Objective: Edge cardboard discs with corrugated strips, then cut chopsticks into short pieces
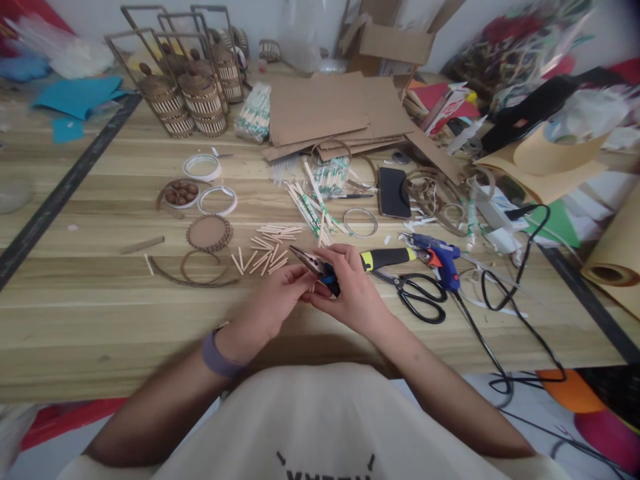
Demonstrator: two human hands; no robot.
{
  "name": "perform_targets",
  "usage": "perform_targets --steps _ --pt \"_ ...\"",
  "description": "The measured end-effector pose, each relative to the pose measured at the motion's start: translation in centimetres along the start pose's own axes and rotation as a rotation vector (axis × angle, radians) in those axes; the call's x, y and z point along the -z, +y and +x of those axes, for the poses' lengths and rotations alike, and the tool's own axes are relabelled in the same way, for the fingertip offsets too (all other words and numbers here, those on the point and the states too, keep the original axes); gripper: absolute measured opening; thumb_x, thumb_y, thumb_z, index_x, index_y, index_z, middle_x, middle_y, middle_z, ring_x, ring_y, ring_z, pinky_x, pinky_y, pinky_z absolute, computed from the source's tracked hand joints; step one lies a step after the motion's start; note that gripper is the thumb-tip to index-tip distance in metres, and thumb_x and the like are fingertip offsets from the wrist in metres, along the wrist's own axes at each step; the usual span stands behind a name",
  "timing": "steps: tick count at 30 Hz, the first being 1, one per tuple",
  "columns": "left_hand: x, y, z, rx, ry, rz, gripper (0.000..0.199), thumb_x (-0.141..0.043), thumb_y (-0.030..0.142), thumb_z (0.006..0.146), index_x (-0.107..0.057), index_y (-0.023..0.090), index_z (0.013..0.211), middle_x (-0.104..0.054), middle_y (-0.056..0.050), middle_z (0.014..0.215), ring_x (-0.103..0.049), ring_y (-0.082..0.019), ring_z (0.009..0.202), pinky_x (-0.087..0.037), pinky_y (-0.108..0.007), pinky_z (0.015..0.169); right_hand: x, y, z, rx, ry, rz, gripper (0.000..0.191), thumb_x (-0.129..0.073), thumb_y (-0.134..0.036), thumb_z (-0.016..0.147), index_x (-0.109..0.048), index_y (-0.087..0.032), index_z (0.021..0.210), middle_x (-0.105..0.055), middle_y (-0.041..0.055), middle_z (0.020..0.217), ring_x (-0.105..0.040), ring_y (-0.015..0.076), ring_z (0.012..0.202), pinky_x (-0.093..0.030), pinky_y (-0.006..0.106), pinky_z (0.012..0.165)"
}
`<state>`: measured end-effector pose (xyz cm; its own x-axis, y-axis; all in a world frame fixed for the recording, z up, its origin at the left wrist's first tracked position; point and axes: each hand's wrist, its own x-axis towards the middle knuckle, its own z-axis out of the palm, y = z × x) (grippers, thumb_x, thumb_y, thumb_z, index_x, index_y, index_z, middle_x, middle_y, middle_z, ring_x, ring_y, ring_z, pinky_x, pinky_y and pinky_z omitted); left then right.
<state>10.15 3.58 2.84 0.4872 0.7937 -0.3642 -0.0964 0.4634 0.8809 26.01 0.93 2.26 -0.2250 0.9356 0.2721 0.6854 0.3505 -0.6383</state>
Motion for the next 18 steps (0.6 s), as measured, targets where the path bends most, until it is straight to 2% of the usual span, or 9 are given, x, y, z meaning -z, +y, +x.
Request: perform_targets --steps 3,5,8,11,14,18 --pt "0.5 0.2 -0.5 -0.019 0.030 0.132 0.025 -0.061 0.042 0.086 -0.066 0.018 0.082 -0.071 -0.002 0.077 -0.065 -0.018 0.078 -0.047 -0.030 0.075 1.0 -0.2 -0.4 -0.087 -0.059 0.065 0.066 -0.079 -0.041 0.074 -0.048 -0.022 0.130 -0.050 0.0129 0.123 -0.051 0.0294 0.121 -0.048 0.045 0.099" --pt "1.0 0.4 -0.9 -0.036 0.049 0.249 0.030 -0.057 0.046 0.089 -0.065 0.018 0.082 -0.071 -0.003 0.076 -0.064 -0.019 0.080 -0.045 -0.030 0.077 2.3 -0.3 -0.7 -0.228 -0.150 0.123 0.053 -0.074 -0.047 0.077 -0.052 -0.022 0.118 -0.055 0.0101 0.114 -0.057 0.0265 0.107 -0.050 0.041 0.090" --pt "1.5 0.7 -1.4 -0.047 0.012 0.370 0.030 -0.055 0.045 0.092 -0.066 0.018 0.081 -0.073 -0.003 0.079 -0.064 -0.020 0.086 -0.044 -0.031 0.084 4.5 -0.3 -1.1 -0.441 -0.388 0.235 0.032 -0.059 -0.049 0.085 -0.056 -0.020 0.099 -0.059 0.0048 0.093 -0.057 0.0200 0.084 -0.048 0.035 0.078" --pt "1.8 0.8 -1.6 -0.036 -0.039 0.421 0.028 -0.054 0.043 0.093 -0.066 0.019 0.082 -0.074 -0.002 0.081 -0.065 -0.020 0.089 -0.043 -0.032 0.089 6.1 -0.1 -1.3 -0.543 -0.584 0.394 0.028 -0.058 -0.044 0.082 -0.059 -0.020 0.095 -0.059 0.0030 0.088 -0.055 0.0184 0.083 -0.045 0.032 0.076" --pt "1.8 0.9 -1.6 -0.018 -0.063 0.444 0.029 -0.053 0.043 0.093 -0.067 0.020 0.081 -0.076 -0.002 0.085 -0.065 -0.020 0.091 -0.042 -0.032 0.091 6.6 0.0 -1.2 -0.645 -0.670 0.496 0.027 -0.061 -0.039 0.076 -0.059 -0.020 0.096 -0.059 0.0022 0.088 -0.054 0.0176 0.082 -0.042 0.029 0.073" --pt "1.5 1.0 -1.6 0.005 -0.095 0.435 0.028 -0.053 0.044 0.092 -0.067 0.020 0.085 -0.075 -0.002 0.081 -0.065 -0.020 0.086 -0.044 -0.032 0.088 6.4 -0.3 -0.7 -0.743 -0.710 0.541 0.026 -0.061 -0.033 0.071 -0.060 -0.020 0.094 -0.059 0.0010 0.083 -0.053 0.0159 0.076 -0.041 0.027 0.066"
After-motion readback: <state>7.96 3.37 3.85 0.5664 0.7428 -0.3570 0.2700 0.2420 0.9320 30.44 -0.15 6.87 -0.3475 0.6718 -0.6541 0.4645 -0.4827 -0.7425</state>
